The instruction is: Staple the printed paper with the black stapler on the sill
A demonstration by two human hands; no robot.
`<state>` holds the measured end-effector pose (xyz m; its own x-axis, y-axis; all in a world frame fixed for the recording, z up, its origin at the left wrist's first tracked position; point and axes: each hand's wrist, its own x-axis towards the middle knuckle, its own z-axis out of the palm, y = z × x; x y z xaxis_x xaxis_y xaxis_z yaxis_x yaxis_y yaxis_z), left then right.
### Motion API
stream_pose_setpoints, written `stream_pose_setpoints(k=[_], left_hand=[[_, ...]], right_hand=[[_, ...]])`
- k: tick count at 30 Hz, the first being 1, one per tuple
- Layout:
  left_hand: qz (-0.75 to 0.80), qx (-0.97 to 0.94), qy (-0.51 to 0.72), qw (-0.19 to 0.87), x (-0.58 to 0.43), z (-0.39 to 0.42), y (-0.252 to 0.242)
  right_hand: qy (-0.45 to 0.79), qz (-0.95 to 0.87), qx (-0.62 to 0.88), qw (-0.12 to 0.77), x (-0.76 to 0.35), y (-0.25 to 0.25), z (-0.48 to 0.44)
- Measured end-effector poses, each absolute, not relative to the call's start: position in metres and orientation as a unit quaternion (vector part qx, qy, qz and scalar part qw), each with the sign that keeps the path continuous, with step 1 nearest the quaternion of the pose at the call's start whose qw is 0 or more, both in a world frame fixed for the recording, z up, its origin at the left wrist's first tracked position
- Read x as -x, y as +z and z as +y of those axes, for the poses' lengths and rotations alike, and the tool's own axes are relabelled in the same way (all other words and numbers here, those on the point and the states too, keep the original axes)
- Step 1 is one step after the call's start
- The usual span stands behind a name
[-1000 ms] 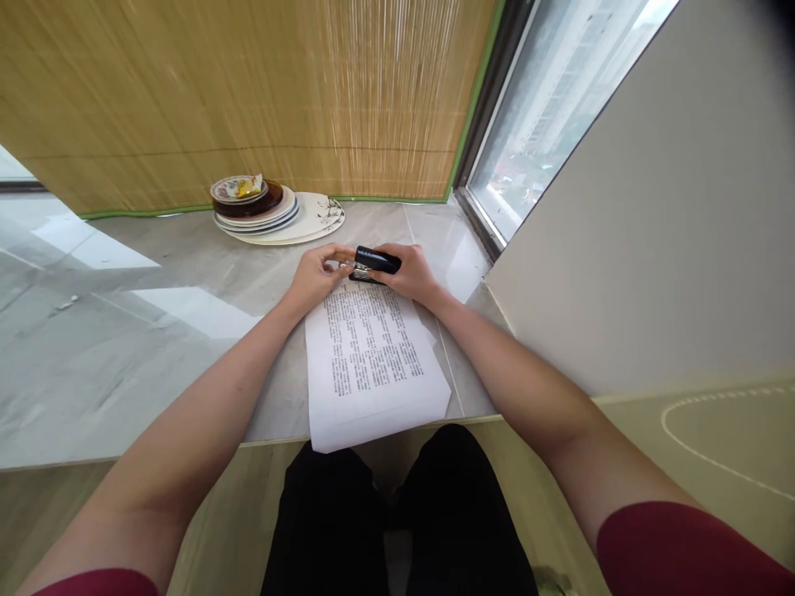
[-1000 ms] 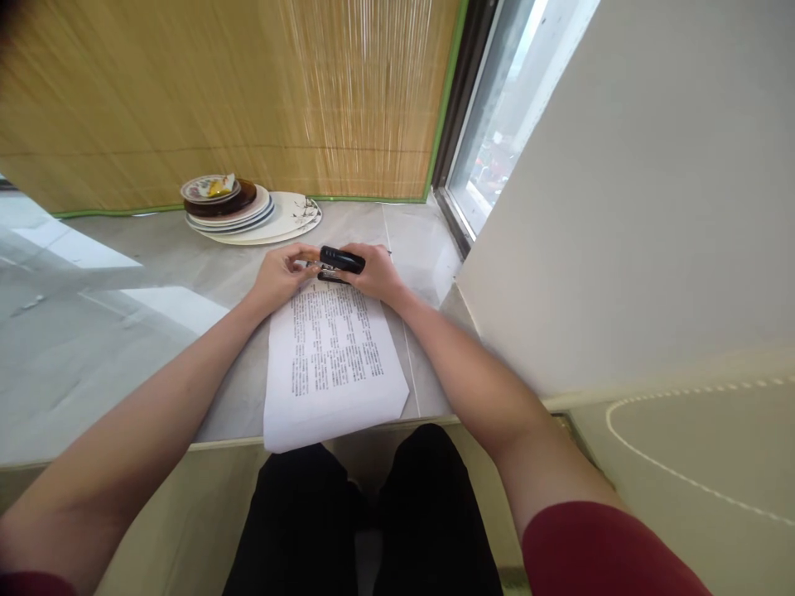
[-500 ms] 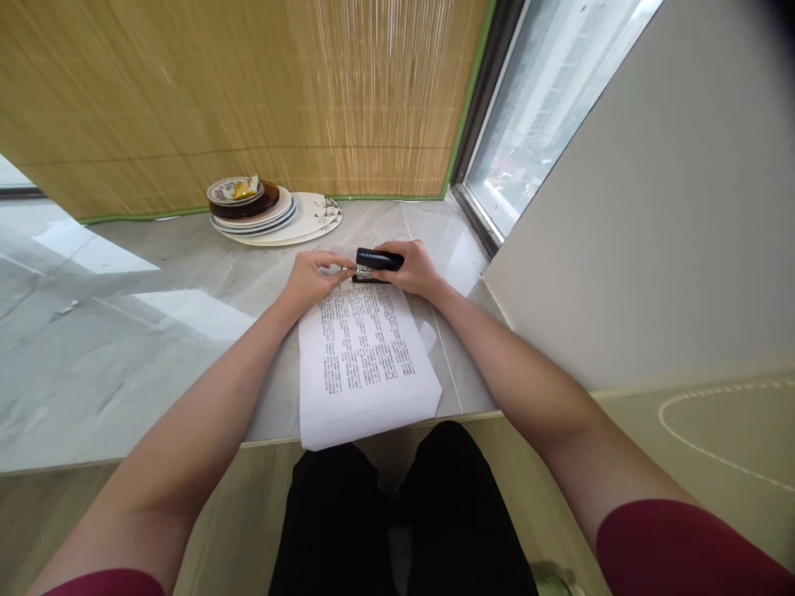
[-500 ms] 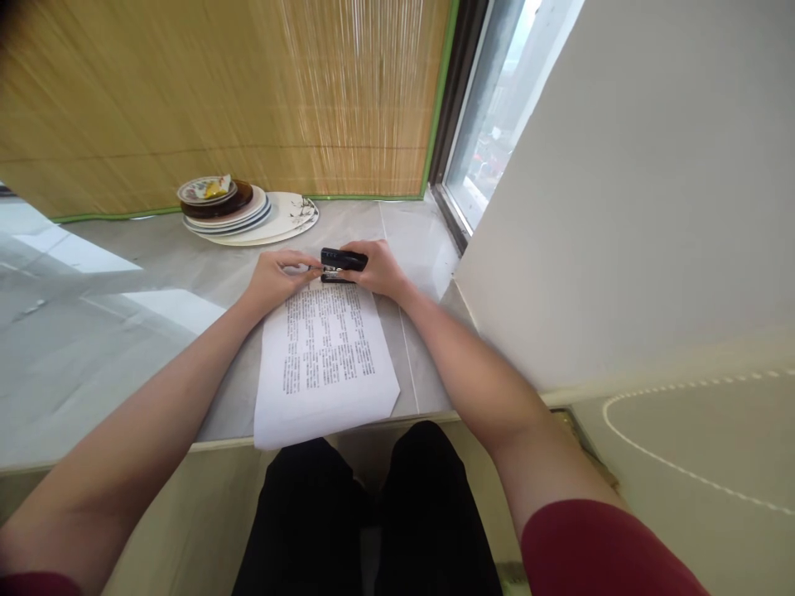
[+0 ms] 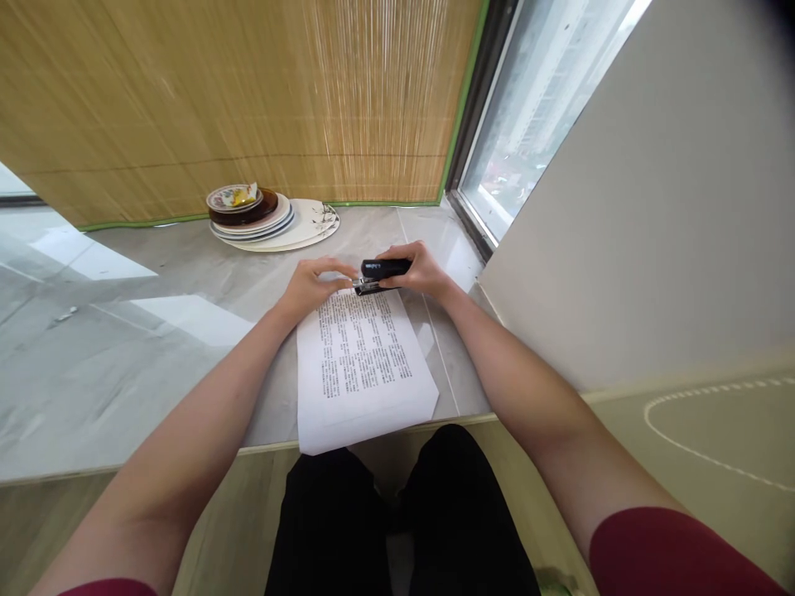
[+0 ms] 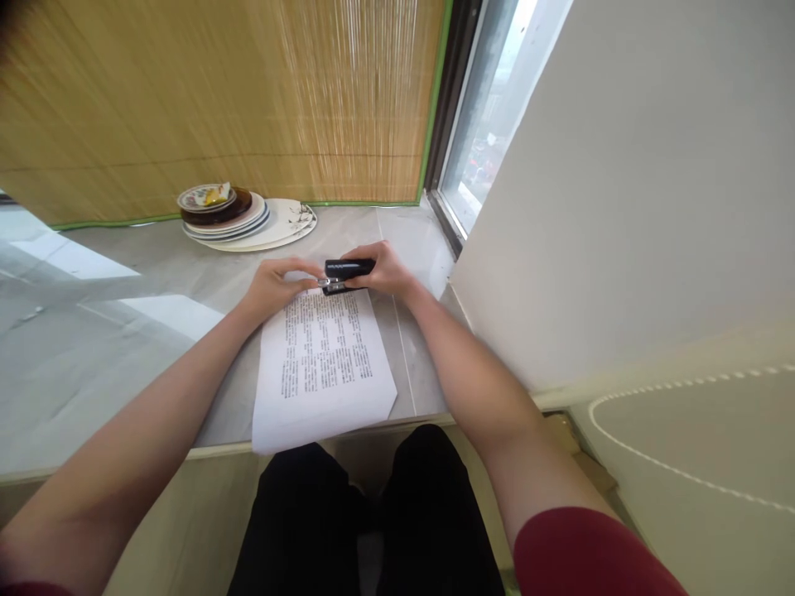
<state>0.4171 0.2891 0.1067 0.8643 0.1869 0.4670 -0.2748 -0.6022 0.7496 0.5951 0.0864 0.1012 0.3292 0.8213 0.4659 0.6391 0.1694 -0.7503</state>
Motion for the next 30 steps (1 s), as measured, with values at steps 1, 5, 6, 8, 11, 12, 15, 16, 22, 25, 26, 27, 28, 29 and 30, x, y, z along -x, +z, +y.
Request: stream_pose_setpoints(k=[1,5,6,8,11,12,15,16,22,25,26,27,28,29,30], left_hand=[[-0.024,-0.857,0.258,0.445,-0.418,0.288,0.106],[-0.023,-0.865,0.273,0.421,-0.421,0.289,0.103],[-0.026,-0.868,0.277,0.411,-0.422,0.289,0.102],[-0.025,-0.873,0.291,0.391,-0.423,0.289,0.102],[-0.008,-0.880,0.311,0.359,-0.426,0.288,0.101],[-0.010,-0.887,0.307,0.345,-0.427,0.288,0.100],[-0.063,-0.925,0.234,0.292,-0.428,0.289,0.094],[-0.081,-0.937,0.201,0.275,-0.428,0.289,0.092],[-0.079,-0.955,0.167,0.232,-0.422,0.293,0.087],[-0.102,-0.968,0.127,0.193,-0.419,0.290,0.092],[-0.110,-0.972,0.110,0.177,-0.418,0.288,0.093],[-0.118,-0.975,0.094,0.163,-0.418,0.287,0.094],[-0.126,-0.977,0.081,0.153,-0.418,0.286,0.094],[-0.133,-0.978,0.072,0.146,-0.418,0.286,0.093],[-0.139,-0.978,0.067,0.144,-0.419,0.286,0.092]], right_hand=[[0.095,-0.583,0.633,0.501,-0.591,0.103,0.087],[0.095,-0.593,0.634,0.487,-0.575,0.108,0.091],[0.091,-0.590,0.637,0.487,-0.574,0.108,0.092],[0.073,-0.579,0.643,0.496,-0.574,0.106,0.094],[0.010,-0.523,0.666,0.532,-0.584,0.103,0.095],[-0.020,-0.492,0.680,0.543,-0.589,0.103,0.094],[-0.101,-0.412,0.722,0.547,-0.607,0.101,0.086],[-0.116,-0.400,0.733,0.537,-0.613,0.100,0.083],[-0.052,-0.452,0.757,0.469,-0.632,0.092,0.067],[0.004,-0.490,0.739,0.463,-0.633,0.090,0.064],[0.016,-0.498,0.732,0.464,-0.632,0.090,0.064],[0.027,-0.506,0.727,0.464,-0.631,0.090,0.064],[0.036,-0.514,0.722,0.463,-0.630,0.091,0.064],[0.042,-0.520,0.717,0.461,-0.629,0.091,0.064],[0.045,-0.525,0.714,0.460,-0.628,0.091,0.065]])
